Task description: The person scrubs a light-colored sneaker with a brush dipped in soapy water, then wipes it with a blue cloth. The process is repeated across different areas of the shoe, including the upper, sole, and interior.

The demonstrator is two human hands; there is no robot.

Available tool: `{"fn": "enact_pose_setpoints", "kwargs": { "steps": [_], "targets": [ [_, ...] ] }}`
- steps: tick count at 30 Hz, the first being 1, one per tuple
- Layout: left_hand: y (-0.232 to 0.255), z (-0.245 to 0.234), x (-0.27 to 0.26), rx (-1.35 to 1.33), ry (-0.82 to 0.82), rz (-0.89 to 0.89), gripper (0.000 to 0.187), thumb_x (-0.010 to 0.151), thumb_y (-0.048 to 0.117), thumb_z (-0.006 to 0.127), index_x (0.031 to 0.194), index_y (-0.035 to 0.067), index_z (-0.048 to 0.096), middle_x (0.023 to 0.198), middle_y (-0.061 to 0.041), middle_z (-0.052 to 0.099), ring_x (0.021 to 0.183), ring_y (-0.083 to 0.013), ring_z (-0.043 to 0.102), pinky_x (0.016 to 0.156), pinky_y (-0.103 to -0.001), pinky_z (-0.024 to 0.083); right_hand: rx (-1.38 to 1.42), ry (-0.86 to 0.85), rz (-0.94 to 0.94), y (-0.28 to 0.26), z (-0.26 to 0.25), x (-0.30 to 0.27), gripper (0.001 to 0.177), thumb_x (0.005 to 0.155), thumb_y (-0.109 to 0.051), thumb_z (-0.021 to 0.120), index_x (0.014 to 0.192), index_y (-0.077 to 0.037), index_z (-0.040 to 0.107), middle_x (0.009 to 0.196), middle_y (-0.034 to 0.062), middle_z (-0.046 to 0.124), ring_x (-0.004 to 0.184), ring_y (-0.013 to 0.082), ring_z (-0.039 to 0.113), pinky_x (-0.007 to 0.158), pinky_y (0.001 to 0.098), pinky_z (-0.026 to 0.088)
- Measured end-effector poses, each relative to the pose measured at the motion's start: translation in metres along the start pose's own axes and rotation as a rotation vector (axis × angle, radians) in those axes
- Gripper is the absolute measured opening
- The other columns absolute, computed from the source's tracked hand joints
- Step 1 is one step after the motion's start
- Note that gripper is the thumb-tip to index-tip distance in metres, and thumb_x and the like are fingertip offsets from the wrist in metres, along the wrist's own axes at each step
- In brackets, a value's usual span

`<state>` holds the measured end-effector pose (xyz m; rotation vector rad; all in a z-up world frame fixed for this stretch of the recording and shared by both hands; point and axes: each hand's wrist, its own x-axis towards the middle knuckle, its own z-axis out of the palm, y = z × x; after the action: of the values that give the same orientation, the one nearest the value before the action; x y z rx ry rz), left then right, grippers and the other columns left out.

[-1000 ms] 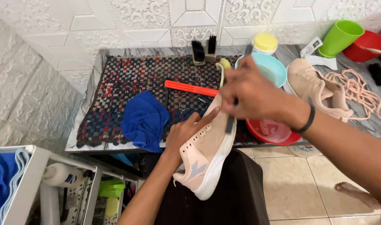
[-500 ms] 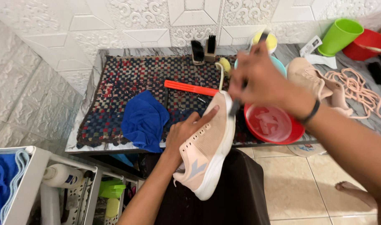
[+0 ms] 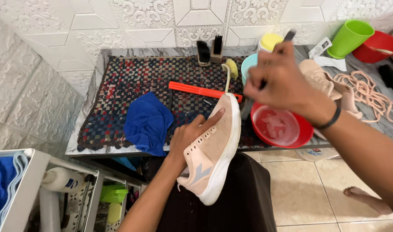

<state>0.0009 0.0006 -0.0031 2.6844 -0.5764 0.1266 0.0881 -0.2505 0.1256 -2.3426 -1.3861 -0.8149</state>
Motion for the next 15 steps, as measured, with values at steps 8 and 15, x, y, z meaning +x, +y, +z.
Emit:
{"fn": "enact_pose_setpoints", "kwargs": {
  "steps": [8,15],
  "targets": [
    [0.002,-0.002,0.0,-0.012,-0.019,-0.023,0.069,0.101,0.035,0.052,0.162,0.051,0.023,0.093,-0.005,0.04,0.066,-0.0448,0.064,0.058,-0.057,0.047,0.008,0.04,0.017,-0.01,0.001,-0.003,0.037,0.08,0.003,0.067,0.057,-0.013,0.042,0.057,-0.0052,0.036,0.063,0.0144,0.041,0.092,0.0432,0.024],
    [0.004,-0.006,0.0,-0.023,-0.049,-0.041,0.07,0.101,0.034,0.05,0.162,0.052,0.02,0.094,-0.005,0.04,0.07,-0.0455,0.065,0.062,-0.057,0.047,0.068,-0.01,0.02,-0.022,0.005,-0.011,0.032,0.081,-0.002,0.069,0.06,-0.019,0.051,0.066,-0.0065,0.044,0.071,0.0151,0.045,0.094,0.0431,0.024]
  ]
}}
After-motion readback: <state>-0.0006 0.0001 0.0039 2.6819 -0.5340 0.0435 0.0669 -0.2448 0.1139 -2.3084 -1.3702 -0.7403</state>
